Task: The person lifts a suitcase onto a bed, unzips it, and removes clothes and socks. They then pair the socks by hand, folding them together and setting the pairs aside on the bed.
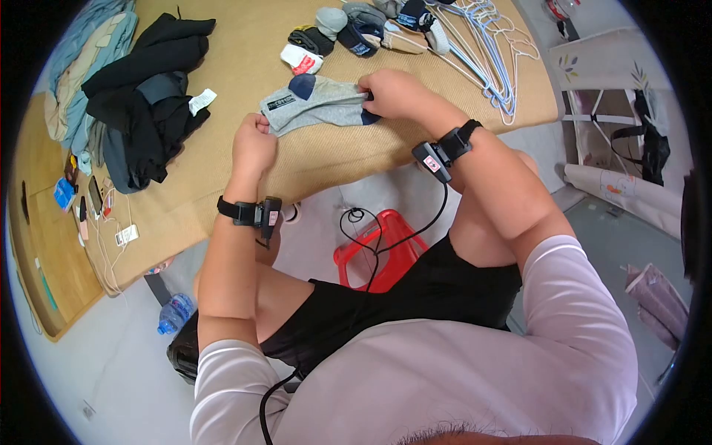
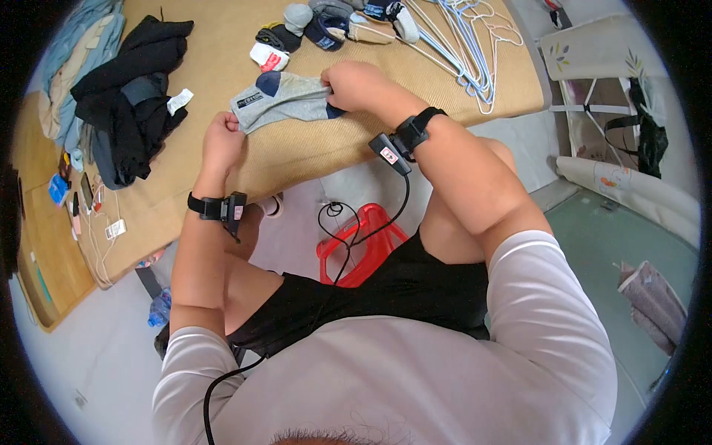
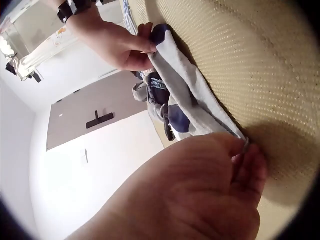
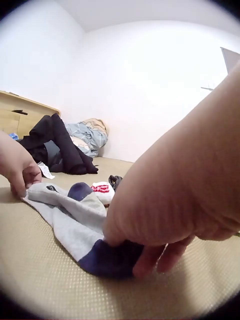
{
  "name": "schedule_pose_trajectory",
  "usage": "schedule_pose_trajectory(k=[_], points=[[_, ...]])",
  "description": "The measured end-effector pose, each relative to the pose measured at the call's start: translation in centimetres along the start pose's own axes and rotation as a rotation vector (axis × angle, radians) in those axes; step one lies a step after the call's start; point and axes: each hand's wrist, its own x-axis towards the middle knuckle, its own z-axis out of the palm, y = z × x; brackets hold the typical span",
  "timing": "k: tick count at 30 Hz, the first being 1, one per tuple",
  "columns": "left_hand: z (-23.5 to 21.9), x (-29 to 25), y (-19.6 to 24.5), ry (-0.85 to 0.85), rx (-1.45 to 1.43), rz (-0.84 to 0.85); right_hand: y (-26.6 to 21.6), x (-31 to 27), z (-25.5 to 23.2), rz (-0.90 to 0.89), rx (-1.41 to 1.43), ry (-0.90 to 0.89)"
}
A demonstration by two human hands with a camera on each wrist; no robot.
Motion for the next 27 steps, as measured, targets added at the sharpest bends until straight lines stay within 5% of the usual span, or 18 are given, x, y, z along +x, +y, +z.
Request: schedule_pose_trajectory(k=[4, 8, 10, 11, 13, 16, 23, 27], points=[[-1.7, -0.3, 0.1, -0.110, -0.586, -0.092, -0.4, -0.2, 0.0, 0.013, -0.020, -0.013], [-3.6, -0.1, -0.5, -0.283, -0.619, -0.248, -0.5, -0.3, 0.2, 0.003, -0.040, -0.017], [-3.4, -0.4, 0.2, -0.008, 0.018, -0.117, -0.2, -0.1, 0.9, -0.036, -0.024, 0.012], [-3.2, -0.8, 0.8, -0.008, 0.018, -0.118, -0.3, -0.2, 0.8, -0.037, -0.024, 0.011], [-2.7, -1.7, 2.6, 0.279, 0.348, 0.504, -0.5, -0.3, 0.5, -0.008, -0.011, -0.007], [-1.8, -3.0, 4.7, 0.162, 0.315, 0.571, -0.1, -0.2, 0.7, -0.024, -0.009, 0.023], [-1.9, -1.4, 2.8, 0.283, 0.327, 0.503, 0.9, -0.4, -0.6, 0.011, -0.047, 0.147], [-4.8, -2.0, 5.4, 0.273, 0.277, 0.226, -0.2, -0.7, -2.3, 0.014, 0.229, 0.324]])
